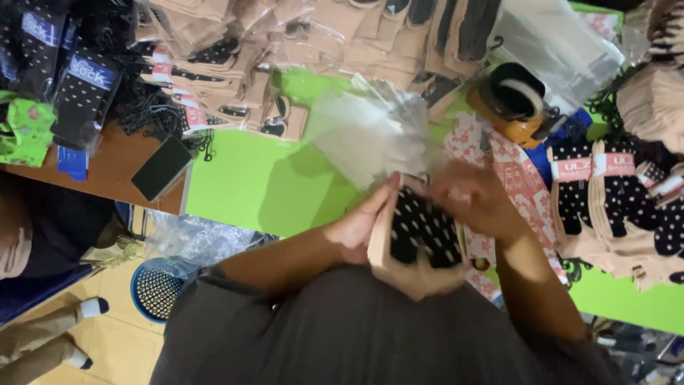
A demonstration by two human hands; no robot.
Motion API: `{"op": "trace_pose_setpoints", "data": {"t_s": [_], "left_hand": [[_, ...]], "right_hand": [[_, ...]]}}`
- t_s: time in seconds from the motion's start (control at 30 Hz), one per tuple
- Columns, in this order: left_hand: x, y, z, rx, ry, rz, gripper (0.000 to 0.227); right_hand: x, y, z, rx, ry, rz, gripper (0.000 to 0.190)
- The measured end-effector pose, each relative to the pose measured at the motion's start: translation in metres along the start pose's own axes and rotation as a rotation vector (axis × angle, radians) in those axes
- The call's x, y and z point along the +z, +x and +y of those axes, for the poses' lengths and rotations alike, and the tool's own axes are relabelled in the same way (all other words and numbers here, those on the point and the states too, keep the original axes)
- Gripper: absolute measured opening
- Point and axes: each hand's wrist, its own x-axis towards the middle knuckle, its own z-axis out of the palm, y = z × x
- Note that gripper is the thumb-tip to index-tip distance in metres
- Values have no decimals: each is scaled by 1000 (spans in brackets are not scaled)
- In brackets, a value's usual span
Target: Packaging pairs of socks into individual plastic bags
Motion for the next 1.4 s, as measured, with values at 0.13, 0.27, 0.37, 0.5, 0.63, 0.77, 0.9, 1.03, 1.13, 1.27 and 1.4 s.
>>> {"op": "trace_pose_setpoints", "data": {"t_s": [0.13, 0.27, 0.37, 0.5, 0.63, 0.77, 0.9, 1.03, 1.13, 1.27, 1.4], "left_hand": [[-23, 31, 6, -128, 181, -136, 105], [-12, -8, 1, -242, -45, -208, 94], [-13, 4, 6, -239, 11, -284, 99], [-45, 24, -19, -265, -57, -369, 93], [-66, 31, -34, -267, -122, -448, 92], [-41, 23, -6, -355, -27, -520, 99], [-68, 75, -2, -241, -44, -460, 87], [-84, 138, 14, -80, -106, -364, 69], [-93, 183, 3, 136, 63, -36, 37], [-112, 227, -10, 341, 158, -108, 21], [-112, 206, -23, 598, 428, -57, 13]], "right_hand": [[2, 8, -35, 74, -350, -62, 9], [11, 13, -50, 131, -288, -65, 3], [7, 17, -36, 28, -419, -75, 7], [18, 8, -65, 144, -268, -58, 4], [23, 11, -75, 54, -198, -59, 21], [21, 5, -73, -48, -337, -1, 21], [20, -1, -81, -162, -84, -58, 21], [2, -14, -54, 278, 261, -170, 25], [0, 14, -12, 259, -195, -158, 41], [-6, 1, 54, -97, -1111, -178, 41], [-10, -29, 119, -90, -1364, -32, 11]]}}
